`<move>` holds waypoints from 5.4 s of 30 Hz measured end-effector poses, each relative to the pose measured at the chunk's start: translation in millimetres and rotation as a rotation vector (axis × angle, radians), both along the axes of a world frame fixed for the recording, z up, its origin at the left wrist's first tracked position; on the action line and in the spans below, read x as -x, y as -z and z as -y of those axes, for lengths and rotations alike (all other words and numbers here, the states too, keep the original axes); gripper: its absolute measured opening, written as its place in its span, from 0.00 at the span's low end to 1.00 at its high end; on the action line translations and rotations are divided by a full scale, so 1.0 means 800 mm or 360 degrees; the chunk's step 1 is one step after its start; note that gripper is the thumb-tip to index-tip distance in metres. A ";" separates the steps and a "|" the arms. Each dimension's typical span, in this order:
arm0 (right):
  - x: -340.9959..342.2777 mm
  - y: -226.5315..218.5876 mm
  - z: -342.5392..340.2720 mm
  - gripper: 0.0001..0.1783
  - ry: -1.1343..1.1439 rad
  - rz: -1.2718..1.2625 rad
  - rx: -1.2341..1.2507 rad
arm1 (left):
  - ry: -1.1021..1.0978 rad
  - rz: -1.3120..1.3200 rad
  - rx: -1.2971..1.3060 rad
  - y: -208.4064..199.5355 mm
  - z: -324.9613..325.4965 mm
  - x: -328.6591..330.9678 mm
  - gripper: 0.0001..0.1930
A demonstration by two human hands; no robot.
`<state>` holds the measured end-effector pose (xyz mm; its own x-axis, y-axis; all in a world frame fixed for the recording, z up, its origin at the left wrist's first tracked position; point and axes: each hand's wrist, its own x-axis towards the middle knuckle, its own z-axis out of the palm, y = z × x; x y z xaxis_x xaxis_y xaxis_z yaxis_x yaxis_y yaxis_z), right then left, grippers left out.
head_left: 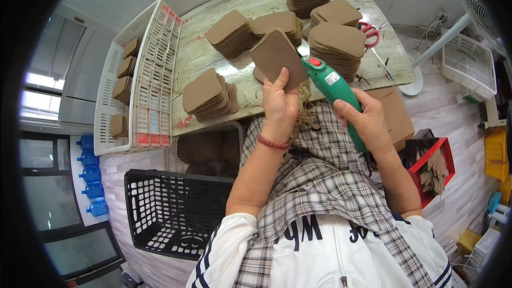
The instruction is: The person uses a green rotary tool to smooth the edges of stacked brown cardboard pieces. They pick up each piece, run the tool along the perimeter, and place the finished piece into a black crate.
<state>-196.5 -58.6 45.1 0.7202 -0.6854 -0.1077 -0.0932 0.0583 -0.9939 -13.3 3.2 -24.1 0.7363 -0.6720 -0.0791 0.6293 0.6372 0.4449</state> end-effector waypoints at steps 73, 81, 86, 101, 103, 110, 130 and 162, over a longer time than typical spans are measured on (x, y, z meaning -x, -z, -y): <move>0.027 0.008 0.015 0.18 -0.0637 -0.0337 -0.0293 | 0.1088 0.0925 -0.1115 -0.021 -0.114 -0.065 0.08; 0.000 0.017 0.006 0.19 -0.0716 -0.0224 -0.0290 | 0.1100 0.0968 -0.1158 -0.035 -0.119 -0.049 0.12; 0.005 0.030 0.004 0.17 -0.0363 -0.0225 -0.0193 | 0.0262 0.0942 -0.1069 -0.092 -0.160 -0.118 0.14; 0.031 0.059 0.004 0.18 -0.0243 -0.0221 -0.0252 | -0.0726 0.3313 -0.2188 -0.015 -0.049 -0.120 0.25; 0.029 0.050 -0.001 0.15 -0.0225 -0.0216 -0.0227 | -0.0469 0.3091 -0.2275 0.038 -0.027 -0.128 0.25; 0.030 0.051 -0.001 0.15 -0.0144 -0.0212 -0.0223 | -0.0627 0.2617 -0.2038 0.049 -0.014 -0.111 0.21; -0.001 0.018 -0.019 0.19 0.0005 -0.0072 -0.0003 | -0.0264 -0.0211 0.0122 -0.005 0.003 -0.037 0.21; 0.029 -0.027 0.023 0.14 -0.0099 -0.0194 -0.0153 | 0.0434 0.0590 -0.0441 0.016 -0.061 -0.039 0.16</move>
<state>-219.4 -76.8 66.9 0.7384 -0.6222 -0.2601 -0.2194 0.1430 -0.9651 18.0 51.7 -37.0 0.5504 -0.8335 -0.0485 0.5241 0.2997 0.7971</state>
